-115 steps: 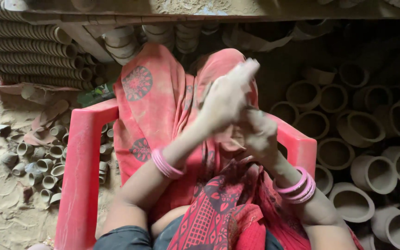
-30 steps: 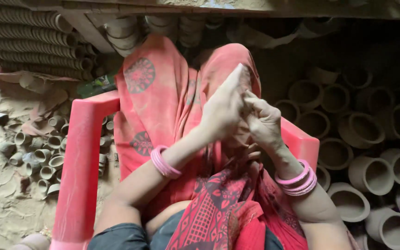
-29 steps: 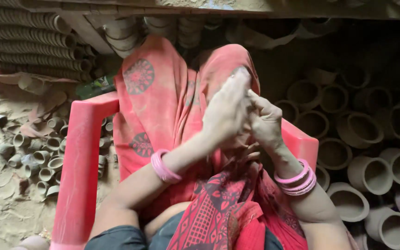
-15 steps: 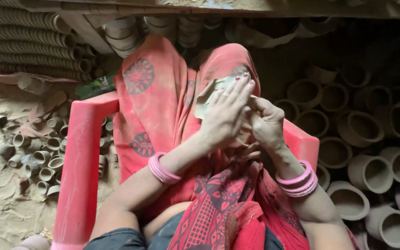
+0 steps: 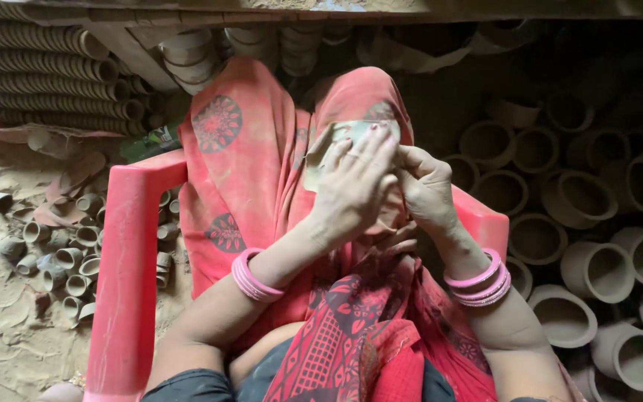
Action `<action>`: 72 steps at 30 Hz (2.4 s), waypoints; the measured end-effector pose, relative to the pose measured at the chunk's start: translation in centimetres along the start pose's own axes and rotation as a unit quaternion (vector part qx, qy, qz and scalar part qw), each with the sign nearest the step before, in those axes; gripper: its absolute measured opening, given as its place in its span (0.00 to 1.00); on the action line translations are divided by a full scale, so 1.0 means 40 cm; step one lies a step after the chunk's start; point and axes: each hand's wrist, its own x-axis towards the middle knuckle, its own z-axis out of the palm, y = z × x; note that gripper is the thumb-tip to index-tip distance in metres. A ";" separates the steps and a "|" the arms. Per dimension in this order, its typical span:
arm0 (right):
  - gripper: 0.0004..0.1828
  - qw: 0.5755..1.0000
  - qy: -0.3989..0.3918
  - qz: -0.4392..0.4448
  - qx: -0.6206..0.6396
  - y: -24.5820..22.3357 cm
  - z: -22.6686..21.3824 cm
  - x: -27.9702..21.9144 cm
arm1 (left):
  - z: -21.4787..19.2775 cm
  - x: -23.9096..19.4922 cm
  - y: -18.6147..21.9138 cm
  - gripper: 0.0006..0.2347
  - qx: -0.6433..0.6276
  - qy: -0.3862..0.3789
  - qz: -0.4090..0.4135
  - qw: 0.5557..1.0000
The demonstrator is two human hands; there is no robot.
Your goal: Manually shaping and finishing small clay pots by hand.
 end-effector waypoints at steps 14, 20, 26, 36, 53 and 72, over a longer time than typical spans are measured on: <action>0.10 0.983 0.057 -0.043 -0.171 0.002 0.036 -0.010 | 0.072 0.005 -0.071 0.19 0.140 -0.019 -0.021 0.990; 0.12 0.985 0.068 -0.047 -0.150 0.046 0.002 0.020 | 0.092 -0.039 -0.035 0.23 0.209 -0.023 0.060 0.976; 0.16 0.994 -0.003 -0.048 -0.094 0.034 0.004 -0.002 | 0.037 0.033 -0.174 0.16 -0.264 -0.081 -0.276 0.921; 0.14 0.998 -0.016 -0.043 -0.033 0.004 -0.009 0.000 | -0.016 -0.005 -0.186 0.21 -0.501 0.030 -0.354 0.789; 0.40 0.913 0.028 -0.281 -0.295 -0.079 0.048 -0.011 | 0.033 0.005 -0.173 0.23 -0.791 0.021 -0.392 0.470; 0.33 0.979 -0.073 -0.024 0.187 0.011 -0.107 0.030 | -0.039 -0.013 -0.210 0.21 -0.762 0.001 -0.337 0.553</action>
